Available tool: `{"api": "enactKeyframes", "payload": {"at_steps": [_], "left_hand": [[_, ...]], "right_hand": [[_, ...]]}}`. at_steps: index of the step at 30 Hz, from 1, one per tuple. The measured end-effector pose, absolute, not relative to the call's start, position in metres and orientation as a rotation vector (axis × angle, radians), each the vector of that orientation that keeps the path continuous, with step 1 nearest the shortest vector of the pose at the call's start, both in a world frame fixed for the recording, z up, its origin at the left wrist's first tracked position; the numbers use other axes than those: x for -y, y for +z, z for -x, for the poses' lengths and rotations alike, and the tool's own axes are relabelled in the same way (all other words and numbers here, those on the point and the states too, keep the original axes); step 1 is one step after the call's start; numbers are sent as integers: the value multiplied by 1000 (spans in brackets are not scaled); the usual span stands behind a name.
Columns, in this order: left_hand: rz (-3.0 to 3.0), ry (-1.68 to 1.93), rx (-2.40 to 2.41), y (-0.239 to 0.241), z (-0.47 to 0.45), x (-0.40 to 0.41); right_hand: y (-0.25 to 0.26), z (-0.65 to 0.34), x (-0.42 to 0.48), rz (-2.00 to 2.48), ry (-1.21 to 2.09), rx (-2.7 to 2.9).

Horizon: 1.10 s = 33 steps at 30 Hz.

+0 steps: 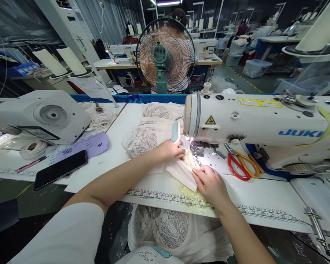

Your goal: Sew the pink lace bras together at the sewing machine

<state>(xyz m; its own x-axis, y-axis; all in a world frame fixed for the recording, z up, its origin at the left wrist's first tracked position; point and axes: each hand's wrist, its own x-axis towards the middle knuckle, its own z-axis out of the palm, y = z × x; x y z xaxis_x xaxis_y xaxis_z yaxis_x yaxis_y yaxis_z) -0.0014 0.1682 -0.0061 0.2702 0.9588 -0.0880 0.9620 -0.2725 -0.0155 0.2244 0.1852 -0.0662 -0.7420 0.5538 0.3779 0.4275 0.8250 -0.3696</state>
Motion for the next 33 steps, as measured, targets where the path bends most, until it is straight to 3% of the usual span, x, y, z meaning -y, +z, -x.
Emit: {"api": "enactKeyframes", "payload": {"at_steps": [12, 18, 24, 33], "left_hand": [[-2493, -135, -1901, -8, 13, -171], [-2547, -206, -2049, -4, 33, -105], [-2139, -318, -2551, 2, 61, -25], [-2006, -155, -2464, 20, 61, -24]], "right_hand": [[-57, -226, -181, 738, 246, 2416], [-56, -224, -160, 421, 269, 2677], [-57, -220, -158, 495, -14, 2868], [-29, -222, -159, 569, 1, 2722]]}}
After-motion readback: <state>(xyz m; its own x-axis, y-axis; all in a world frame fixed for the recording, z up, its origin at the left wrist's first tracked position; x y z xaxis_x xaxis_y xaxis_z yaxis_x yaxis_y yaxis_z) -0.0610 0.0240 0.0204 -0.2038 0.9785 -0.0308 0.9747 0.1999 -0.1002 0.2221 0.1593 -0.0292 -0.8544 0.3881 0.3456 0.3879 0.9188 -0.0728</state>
